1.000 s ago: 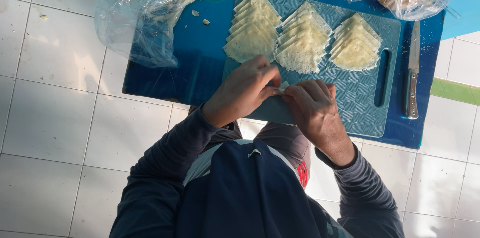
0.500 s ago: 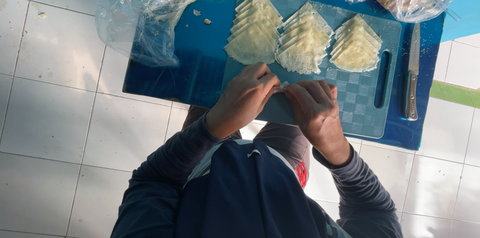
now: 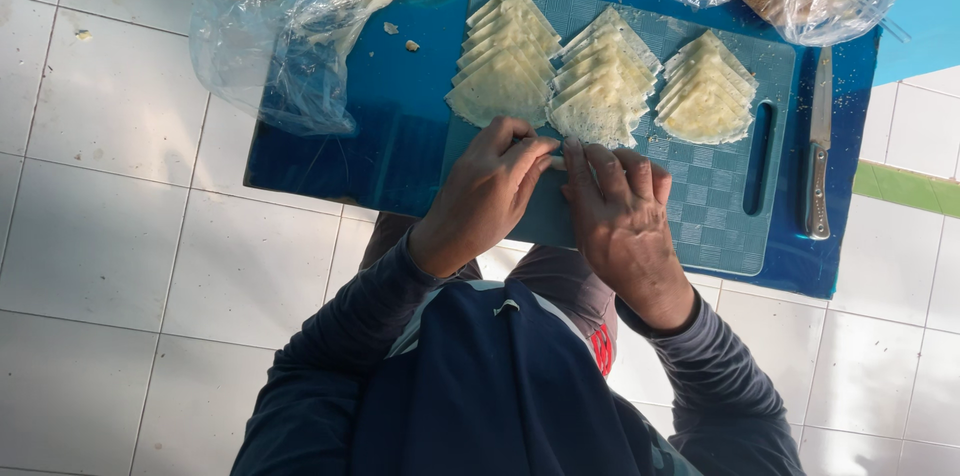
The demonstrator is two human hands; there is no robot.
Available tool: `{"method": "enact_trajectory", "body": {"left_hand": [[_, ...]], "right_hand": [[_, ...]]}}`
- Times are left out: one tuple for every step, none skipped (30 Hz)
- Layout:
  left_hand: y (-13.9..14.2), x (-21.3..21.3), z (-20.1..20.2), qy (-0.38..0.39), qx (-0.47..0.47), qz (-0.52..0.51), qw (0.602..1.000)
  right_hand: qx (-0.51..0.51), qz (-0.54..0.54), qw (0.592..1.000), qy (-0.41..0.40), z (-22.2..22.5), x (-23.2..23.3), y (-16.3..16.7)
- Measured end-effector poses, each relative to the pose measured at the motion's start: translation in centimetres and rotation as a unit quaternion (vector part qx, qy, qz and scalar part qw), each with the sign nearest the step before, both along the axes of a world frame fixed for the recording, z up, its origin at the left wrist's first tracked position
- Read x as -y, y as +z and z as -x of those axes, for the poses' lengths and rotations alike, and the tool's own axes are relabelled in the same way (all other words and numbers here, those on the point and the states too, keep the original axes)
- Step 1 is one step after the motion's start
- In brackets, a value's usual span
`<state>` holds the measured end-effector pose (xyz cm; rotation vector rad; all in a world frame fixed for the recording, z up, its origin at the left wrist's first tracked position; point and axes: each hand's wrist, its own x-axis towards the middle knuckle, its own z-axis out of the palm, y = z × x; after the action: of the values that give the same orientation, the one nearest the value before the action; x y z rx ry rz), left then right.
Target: The person sits at a low table and folds triangular pastry wrappers one at a time, spooning a brown filling from a plastic bag onto each wrapper and pinching the edges closed, stacking the finished pastries in rows on a cutting board.
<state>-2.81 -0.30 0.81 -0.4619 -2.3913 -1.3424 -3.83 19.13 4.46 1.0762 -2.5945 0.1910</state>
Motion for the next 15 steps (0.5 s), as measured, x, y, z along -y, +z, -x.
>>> {"method": "enact_trajectory", "body": {"left_hand": [[0.1, 0.0, 0.0, -0.003, -0.009, 0.011, 1.000], [0.2, 0.0, -0.1, -0.006, -0.019, 0.022, 1.000], [0.2, 0.1, -0.1, -0.008, -0.028, 0.033, 0.999], [0.2, 0.0, -0.1, -0.002, -0.024, 0.039, 0.999], [0.2, -0.2, -0.1, 0.004, -0.019, 0.044, 0.999], [0.2, -0.4, -0.1, 0.010, -0.015, 0.049, 0.999], [0.2, -0.4, -0.1, 0.013, -0.014, 0.050, 0.999], [0.1, -0.4, -0.2, 0.015, -0.013, 0.050, 0.999], [0.0, -0.4, -0.1, 0.018, -0.013, 0.051, 0.998], [0.0, -0.4, -0.1, 0.014, -0.016, 0.050, 0.999], [0.0, -0.3, -0.1, 0.010, -0.018, 0.049, 0.999], [0.0, -0.3, -0.1, 0.006, -0.020, 0.047, 0.999], [0.1, -0.2, 0.0, 0.002, -0.021, 0.042, 0.999], [0.1, -0.2, 0.0, -0.002, -0.023, 0.037, 0.999], [0.2, -0.1, 0.1, -0.005, -0.025, 0.031, 0.999]], "right_hand": [[0.020, 0.010, 1.000, -0.002, 0.2, 0.0, -0.1], [0.040, 0.020, 0.999, -0.003, 0.5, -0.2, -0.1], [0.060, 0.030, 0.998, -0.004, 0.8, -0.3, -0.2], [0.085, 0.063, 0.994, -0.001, 1.0, -0.4, -0.3], [0.110, 0.095, 0.989, 0.003, 1.3, -0.6, -0.4], [0.135, 0.127, 0.983, 0.006, 1.4, -0.7, -0.5], [0.139, 0.143, 0.980, 0.006, 1.6, -0.8, -0.7], [0.142, 0.159, 0.977, 0.006, 1.6, -0.9, -0.9], [0.145, 0.175, 0.974, 0.005, 1.7, -1.0, -1.1], [0.144, 0.177, 0.974, -0.002, 1.8, -1.0, -1.3], [0.144, 0.179, 0.973, -0.010, 1.9, -0.8, -1.4], [0.144, 0.181, 0.973, -0.018, 1.9, -0.7, -1.5], [0.142, 0.183, 0.973, -0.021, 1.9, -0.5, -1.5], [0.139, 0.185, 0.973, -0.024, 1.8, -0.3, -1.3], [0.136, 0.187, 0.972, -0.026, 1.5, -0.1, -1.1]]}}
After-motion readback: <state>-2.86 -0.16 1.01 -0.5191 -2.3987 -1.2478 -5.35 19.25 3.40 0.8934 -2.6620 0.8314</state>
